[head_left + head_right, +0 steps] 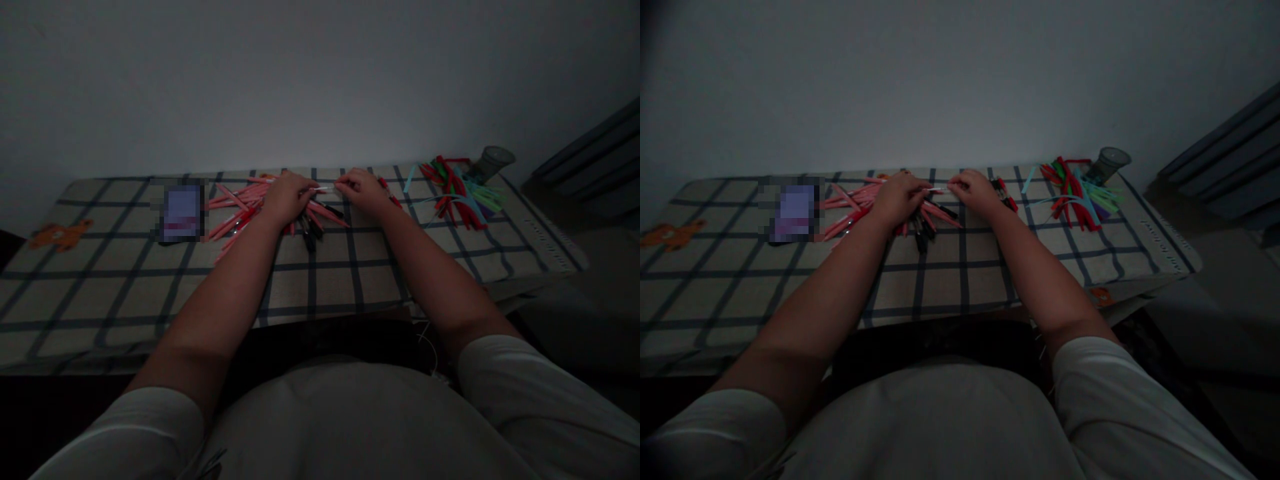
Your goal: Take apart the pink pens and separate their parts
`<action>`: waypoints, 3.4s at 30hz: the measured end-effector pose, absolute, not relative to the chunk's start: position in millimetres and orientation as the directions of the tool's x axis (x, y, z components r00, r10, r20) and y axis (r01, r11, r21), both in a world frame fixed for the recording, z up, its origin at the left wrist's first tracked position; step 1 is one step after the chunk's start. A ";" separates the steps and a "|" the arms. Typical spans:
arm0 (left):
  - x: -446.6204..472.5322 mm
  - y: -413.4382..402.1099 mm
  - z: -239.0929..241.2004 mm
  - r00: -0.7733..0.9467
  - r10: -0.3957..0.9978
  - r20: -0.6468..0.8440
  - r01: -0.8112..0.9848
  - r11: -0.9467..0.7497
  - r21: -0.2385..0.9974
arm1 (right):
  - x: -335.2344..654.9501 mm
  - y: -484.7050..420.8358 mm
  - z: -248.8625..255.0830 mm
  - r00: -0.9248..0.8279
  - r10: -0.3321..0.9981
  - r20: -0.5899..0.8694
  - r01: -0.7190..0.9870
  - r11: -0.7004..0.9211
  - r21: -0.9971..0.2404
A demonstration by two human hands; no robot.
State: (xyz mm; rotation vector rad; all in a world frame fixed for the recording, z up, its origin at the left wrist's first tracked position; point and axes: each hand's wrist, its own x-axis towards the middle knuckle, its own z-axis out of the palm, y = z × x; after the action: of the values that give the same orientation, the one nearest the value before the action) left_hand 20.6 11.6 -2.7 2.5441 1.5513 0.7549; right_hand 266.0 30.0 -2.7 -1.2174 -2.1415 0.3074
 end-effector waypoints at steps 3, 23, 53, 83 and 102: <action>20.2 13.5 -4.0 0.394 0.841 0.369 0.812 -0.507 0.289 | 265.5 30.0 -4.1 -0.376 0.845 0.381 0.680 0.531 -0.506; 16.4 13.4 -6.5 0.254 0.864 0.435 0.847 -0.416 0.331 | 283.4 40.2 -11.2 -0.119 0.920 0.373 0.872 0.276 -0.404; 18.8 10.1 -3.6 0.271 0.876 0.399 0.872 -0.399 0.284 | 282.5 35.3 -11.2 -0.077 0.953 0.293 0.958 0.152 -0.243; 19.6 16.4 -6.7 0.479 0.806 0.347 0.796 -0.566 0.215 | 267.2 28.1 -0.7 -0.467 0.824 0.322 0.711 0.566 -0.417; 20.9 11.9 -2.8 0.440 0.824 0.357 0.812 -0.534 0.234 | 267.0 23.0 3.2 -0.476 0.820 0.319 0.721 0.571 -0.393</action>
State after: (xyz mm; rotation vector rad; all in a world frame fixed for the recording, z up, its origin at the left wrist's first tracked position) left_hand 20.9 11.9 -2.8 2.6419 1.5018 0.6791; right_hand 267.0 23.0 3.2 -1.2354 -2.3326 0.2807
